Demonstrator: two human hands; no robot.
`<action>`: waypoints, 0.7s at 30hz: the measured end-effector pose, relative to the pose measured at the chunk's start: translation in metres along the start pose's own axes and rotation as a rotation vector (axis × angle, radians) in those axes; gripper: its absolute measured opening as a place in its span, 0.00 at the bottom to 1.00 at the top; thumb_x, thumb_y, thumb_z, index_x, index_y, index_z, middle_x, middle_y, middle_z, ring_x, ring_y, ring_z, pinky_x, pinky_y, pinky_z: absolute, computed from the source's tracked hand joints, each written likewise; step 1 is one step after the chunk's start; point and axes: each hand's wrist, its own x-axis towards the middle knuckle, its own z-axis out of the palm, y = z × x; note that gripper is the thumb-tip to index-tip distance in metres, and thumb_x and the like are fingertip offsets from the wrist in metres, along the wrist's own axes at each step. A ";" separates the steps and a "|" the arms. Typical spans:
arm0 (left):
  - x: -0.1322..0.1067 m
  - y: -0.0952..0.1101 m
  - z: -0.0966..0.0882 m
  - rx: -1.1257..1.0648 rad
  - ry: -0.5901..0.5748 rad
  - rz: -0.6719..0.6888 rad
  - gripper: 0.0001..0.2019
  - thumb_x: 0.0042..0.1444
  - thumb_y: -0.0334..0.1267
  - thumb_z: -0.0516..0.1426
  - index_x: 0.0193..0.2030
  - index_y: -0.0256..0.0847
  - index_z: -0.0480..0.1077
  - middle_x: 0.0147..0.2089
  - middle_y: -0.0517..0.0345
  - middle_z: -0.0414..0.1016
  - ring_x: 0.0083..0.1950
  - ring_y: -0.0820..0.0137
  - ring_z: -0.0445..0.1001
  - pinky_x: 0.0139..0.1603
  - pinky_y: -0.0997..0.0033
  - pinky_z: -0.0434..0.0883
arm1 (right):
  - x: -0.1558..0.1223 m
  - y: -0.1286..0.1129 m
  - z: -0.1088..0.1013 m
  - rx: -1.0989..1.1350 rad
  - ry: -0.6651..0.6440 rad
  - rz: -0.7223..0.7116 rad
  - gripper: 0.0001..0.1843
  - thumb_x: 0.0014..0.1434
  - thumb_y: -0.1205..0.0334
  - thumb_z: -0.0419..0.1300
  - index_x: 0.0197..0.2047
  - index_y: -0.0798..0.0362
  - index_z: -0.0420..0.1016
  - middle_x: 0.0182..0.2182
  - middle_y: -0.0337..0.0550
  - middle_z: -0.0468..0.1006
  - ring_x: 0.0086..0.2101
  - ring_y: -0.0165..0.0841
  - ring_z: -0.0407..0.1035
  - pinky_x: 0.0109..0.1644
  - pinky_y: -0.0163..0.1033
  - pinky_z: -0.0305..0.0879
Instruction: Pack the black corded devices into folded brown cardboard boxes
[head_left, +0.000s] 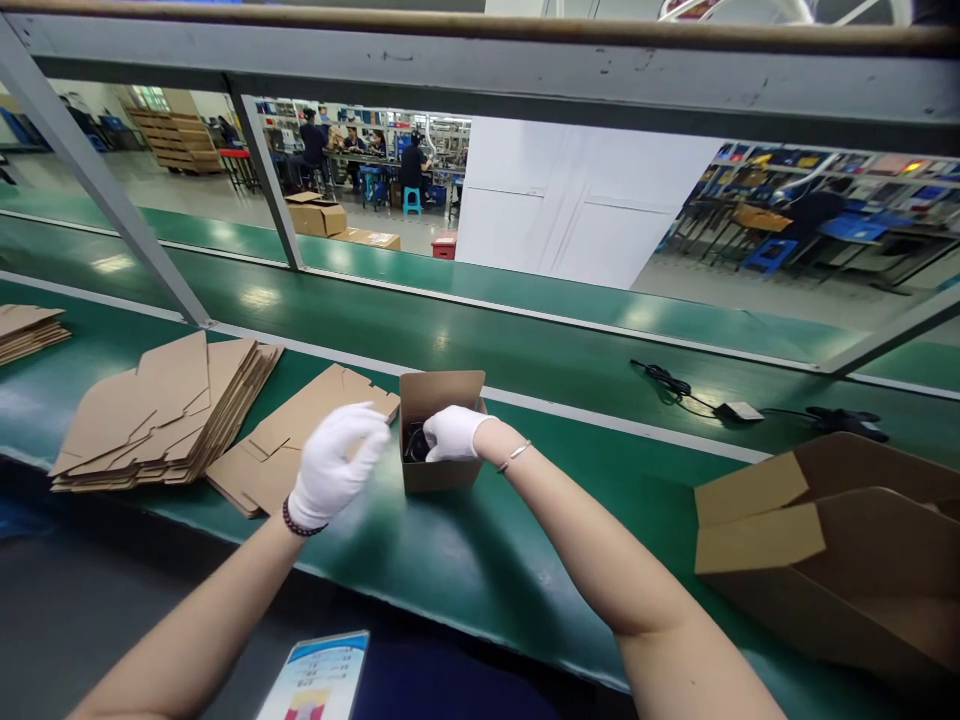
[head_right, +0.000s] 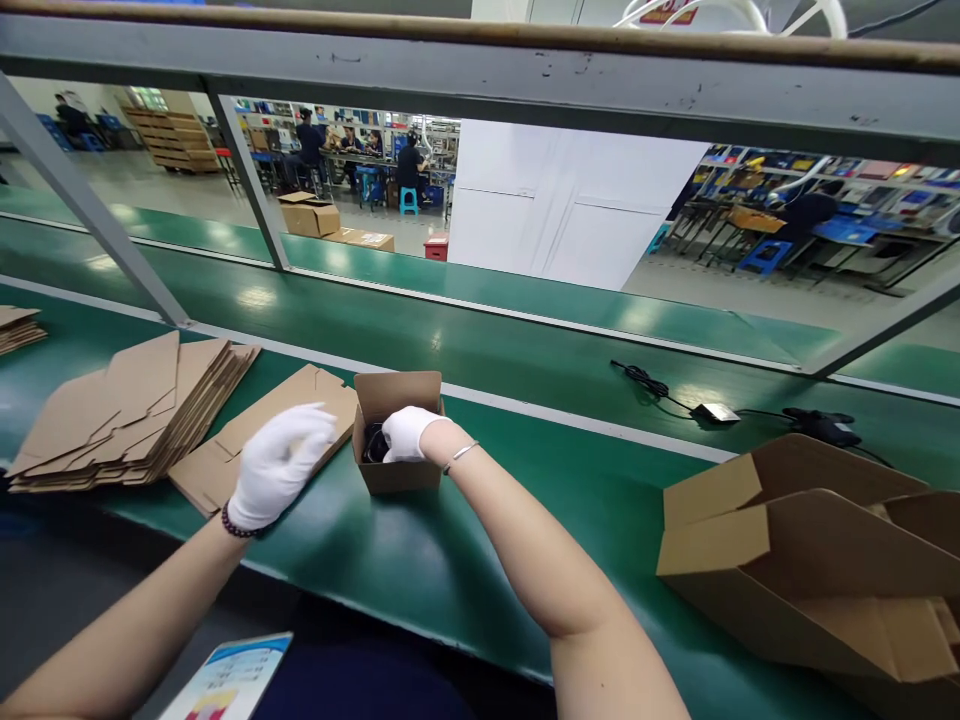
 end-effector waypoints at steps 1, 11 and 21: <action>-0.011 -0.008 0.004 -0.049 0.112 -0.061 0.10 0.63 0.38 0.51 0.42 0.41 0.73 0.44 0.51 0.78 0.51 0.64 0.74 0.58 0.56 0.70 | 0.004 -0.005 0.001 -0.011 -0.005 0.018 0.13 0.54 0.55 0.63 0.39 0.53 0.80 0.34 0.48 0.80 0.34 0.42 0.74 0.35 0.38 0.65; -0.032 -0.031 0.072 -0.155 -0.119 0.363 0.22 0.59 0.30 0.56 0.60 0.38 0.61 0.53 0.44 0.73 0.62 0.60 0.66 0.64 0.46 0.63 | -0.050 0.039 0.019 0.340 0.625 0.194 0.15 0.65 0.58 0.49 0.48 0.52 0.73 0.46 0.47 0.77 0.47 0.38 0.71 0.52 0.40 0.65; -0.038 -0.020 0.085 -0.591 -0.066 -0.184 0.34 0.60 0.39 0.58 0.69 0.45 0.48 0.56 0.46 0.72 0.60 0.60 0.69 0.64 0.49 0.62 | -0.019 0.069 0.106 1.140 0.976 0.045 0.19 0.53 0.48 0.62 0.42 0.54 0.70 0.46 0.51 0.74 0.46 0.41 0.71 0.51 0.45 0.69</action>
